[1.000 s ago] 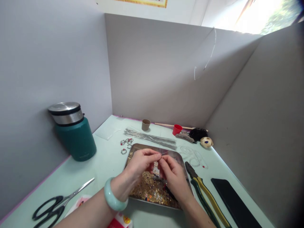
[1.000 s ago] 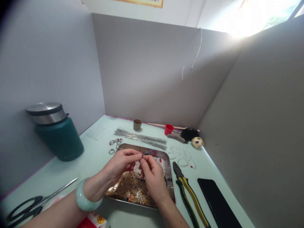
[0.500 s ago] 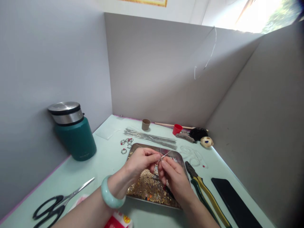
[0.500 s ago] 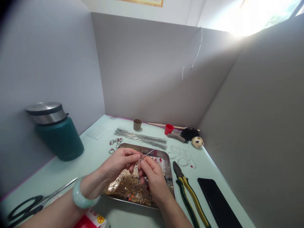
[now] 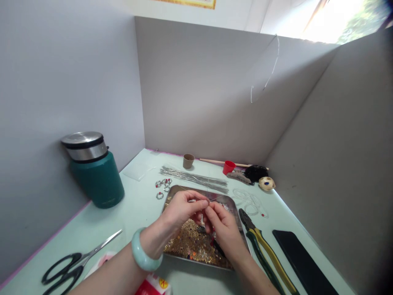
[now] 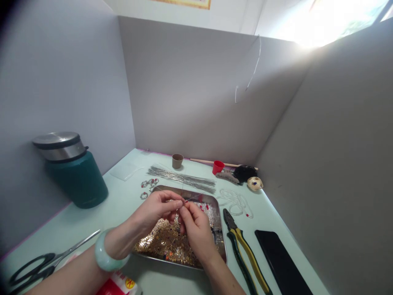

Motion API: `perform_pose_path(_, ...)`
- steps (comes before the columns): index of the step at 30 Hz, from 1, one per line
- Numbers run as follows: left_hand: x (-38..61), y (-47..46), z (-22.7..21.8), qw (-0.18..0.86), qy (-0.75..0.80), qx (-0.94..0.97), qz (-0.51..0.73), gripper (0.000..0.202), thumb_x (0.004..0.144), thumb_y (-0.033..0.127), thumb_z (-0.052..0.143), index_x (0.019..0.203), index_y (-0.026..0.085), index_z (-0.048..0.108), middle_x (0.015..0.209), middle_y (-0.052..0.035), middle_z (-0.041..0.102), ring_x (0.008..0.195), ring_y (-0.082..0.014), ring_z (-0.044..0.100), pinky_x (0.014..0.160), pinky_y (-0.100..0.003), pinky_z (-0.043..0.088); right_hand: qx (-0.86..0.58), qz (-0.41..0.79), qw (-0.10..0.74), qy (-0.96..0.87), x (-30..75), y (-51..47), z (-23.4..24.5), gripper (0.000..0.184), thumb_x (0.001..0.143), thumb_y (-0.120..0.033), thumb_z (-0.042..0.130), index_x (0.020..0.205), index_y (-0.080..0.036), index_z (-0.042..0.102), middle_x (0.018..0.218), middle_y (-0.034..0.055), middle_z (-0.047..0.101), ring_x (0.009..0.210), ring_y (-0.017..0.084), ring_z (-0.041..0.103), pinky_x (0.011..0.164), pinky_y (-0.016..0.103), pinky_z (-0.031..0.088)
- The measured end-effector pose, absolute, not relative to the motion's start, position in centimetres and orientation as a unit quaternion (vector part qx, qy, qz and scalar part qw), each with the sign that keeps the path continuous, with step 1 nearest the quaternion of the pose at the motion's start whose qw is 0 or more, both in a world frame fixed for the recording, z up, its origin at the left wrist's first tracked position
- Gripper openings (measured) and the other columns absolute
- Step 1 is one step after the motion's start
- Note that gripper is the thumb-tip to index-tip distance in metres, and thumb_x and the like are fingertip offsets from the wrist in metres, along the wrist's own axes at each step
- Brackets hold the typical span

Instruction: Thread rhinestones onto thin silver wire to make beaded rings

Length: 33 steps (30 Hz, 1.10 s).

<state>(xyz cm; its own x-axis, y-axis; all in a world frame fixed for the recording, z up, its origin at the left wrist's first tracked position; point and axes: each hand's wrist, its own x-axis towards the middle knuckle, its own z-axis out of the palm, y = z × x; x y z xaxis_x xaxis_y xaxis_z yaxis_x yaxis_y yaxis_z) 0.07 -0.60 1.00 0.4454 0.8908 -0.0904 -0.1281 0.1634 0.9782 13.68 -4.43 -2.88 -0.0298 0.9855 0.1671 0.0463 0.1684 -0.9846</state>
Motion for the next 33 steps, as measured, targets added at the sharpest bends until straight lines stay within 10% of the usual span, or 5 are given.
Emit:
perform_pose_path(18,1.2,-0.8,0.6,0.664,0.385,0.501,0.4,0.008,0.075,0.016,0.059,0.076,0.014,0.051,0.061,-0.002,0.063,0.052,-0.0149,0.064,0.052,-0.027,0.051,-0.48,0.205,0.609,-0.597,14.1,-4.7,-2.4,0.011,0.084,-0.024,0.056,0.077,-0.021,0.063,0.076,0.002,0.058,0.069,0.016,0.052,0.064,0.027,0.041)
perform_pose_path(33,0.4,-0.5,0.1,0.69,0.372,0.476,0.399,0.017,0.073,0.029,0.067,0.076,0.013,0.064,0.06,0.0018,0.054,0.047,-0.0051,0.041,0.046,-0.019,0.032,-0.503,0.418,0.503,-0.565,13.7,-4.2,-2.7,0.029,0.088,-0.038,0.048,0.067,-0.018,0.052,0.051,-0.0057,0.042,0.048,0.009,0.037,0.048,0.022,0.029)
